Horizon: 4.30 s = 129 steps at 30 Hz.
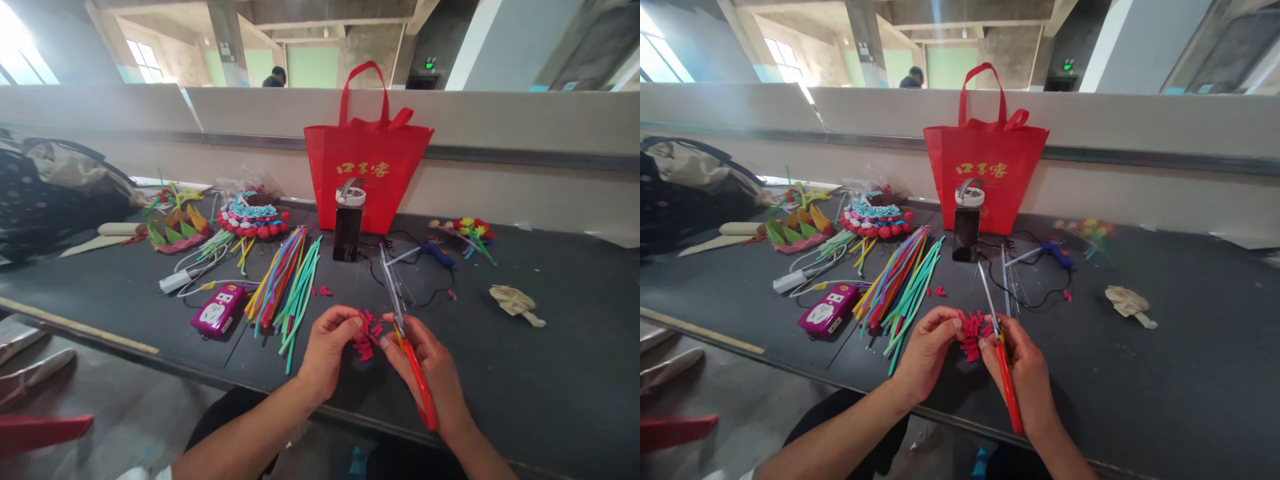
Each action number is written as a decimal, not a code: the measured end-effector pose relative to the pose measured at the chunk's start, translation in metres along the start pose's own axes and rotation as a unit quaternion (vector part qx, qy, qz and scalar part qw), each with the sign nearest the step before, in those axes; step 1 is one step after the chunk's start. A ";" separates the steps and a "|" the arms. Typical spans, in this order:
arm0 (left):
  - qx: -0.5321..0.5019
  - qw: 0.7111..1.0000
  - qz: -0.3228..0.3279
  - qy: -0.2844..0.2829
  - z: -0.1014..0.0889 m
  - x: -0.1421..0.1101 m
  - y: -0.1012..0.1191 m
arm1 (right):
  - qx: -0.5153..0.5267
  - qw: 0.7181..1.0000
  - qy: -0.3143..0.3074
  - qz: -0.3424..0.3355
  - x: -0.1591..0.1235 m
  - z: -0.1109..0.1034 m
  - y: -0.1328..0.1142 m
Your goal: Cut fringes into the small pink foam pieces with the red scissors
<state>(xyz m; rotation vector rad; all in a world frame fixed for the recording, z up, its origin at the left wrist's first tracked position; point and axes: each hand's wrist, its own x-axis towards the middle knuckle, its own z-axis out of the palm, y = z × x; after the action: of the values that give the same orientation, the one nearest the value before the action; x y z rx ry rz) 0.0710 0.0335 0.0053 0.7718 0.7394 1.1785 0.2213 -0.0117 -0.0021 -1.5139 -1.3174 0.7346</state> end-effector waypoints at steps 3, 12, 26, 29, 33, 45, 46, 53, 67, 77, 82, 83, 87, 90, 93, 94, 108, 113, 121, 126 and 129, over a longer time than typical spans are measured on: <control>0.010 1.000 0.007 0.006 0.001 -0.004 -0.001 | 0.140 0.988 -0.026 0.055 -0.002 0.003 -0.018; 0.050 0.995 0.080 -0.026 0.006 -0.020 0.006 | 0.329 0.938 -0.041 0.098 -0.006 0.013 -0.035; 0.097 0.981 0.138 -0.096 -0.008 -0.023 0.020 | 0.540 0.808 -0.128 0.199 -0.001 0.025 -0.051; 0.092 0.981 0.135 -0.100 -0.011 -0.020 0.016 | 0.544 0.800 -0.135 0.215 0.000 0.024 -0.047; 0.092 0.983 0.121 -0.100 -0.012 -0.016 0.010 | 0.543 0.792 -0.149 0.234 0.005 0.022 -0.042; 0.094 0.987 0.098 -0.087 -0.012 -0.010 0.005 | 0.519 0.789 -0.193 0.266 0.010 0.019 -0.029; 0.090 0.987 0.102 -0.083 -0.011 -0.011 0.005 | 0.509 0.796 -0.193 0.264 0.010 0.020 -0.028; 0.024 0.997 0.067 -0.033 -0.010 -0.009 0.010 | 0.348 0.910 -0.144 0.177 -0.002 0.020 -0.032; 0.001 0.998 0.060 -0.002 -0.008 -0.010 0.016 | -0.363 0.906 0.032 -0.214 -0.013 0.008 0.000; 0.013 0.999 0.044 -0.008 -0.005 -0.012 0.015 | -0.412 0.879 0.068 -0.229 -0.015 0.006 0.003; 0.019 0.999 0.049 -0.011 -0.004 -0.013 0.016 | -0.412 0.878 0.069 -0.234 -0.016 0.006 0.003; 0.021 0.998 0.050 -0.010 -0.004 -0.013 0.016 | -0.411 0.878 0.071 -0.235 -0.016 0.006 0.003; 0.031 0.998 0.054 -0.004 -0.004 -0.013 0.018 | -0.408 0.875 0.077 -0.248 -0.016 0.006 0.006; 0.034 0.998 0.053 -0.003 -0.003 -0.014 0.019 | -0.403 0.870 0.081 -0.271 -0.016 0.005 0.008; 0.031 0.998 0.053 -0.006 -0.003 -0.014 0.019 | -0.400 0.870 0.083 -0.276 -0.016 0.006 0.009; 0.029 0.998 0.053 -0.008 -0.003 -0.014 0.019 | -0.399 0.871 0.085 -0.273 -0.017 0.006 0.009; 0.023 0.999 0.044 -0.004 -0.005 -0.014 0.018 | -0.308 0.928 0.058 -0.201 -0.015 0.002 0.009; 0.014 0.999 0.042 0.008 -0.006 -0.012 0.018 | -0.324 0.925 0.064 -0.187 -0.016 0.002 0.007; 0.024 0.998 0.051 0.011 -0.006 -0.012 0.018 | -0.395 0.883 0.074 -0.242 -0.019 0.004 0.004; 0.026 0.998 0.052 0.008 -0.005 -0.013 0.018 | -0.399 0.881 0.078 -0.241 -0.020 0.004 0.005; 0.022 0.998 0.052 0.008 -0.005 -0.013 0.018 | -0.395 0.882 0.081 -0.245 -0.021 0.004 0.007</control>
<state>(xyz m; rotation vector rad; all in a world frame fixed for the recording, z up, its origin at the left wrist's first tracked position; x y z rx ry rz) 0.0552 0.0254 0.0190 0.8467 0.7482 1.2665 0.2158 -0.0306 -0.0130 -1.6748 -1.8830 -0.3074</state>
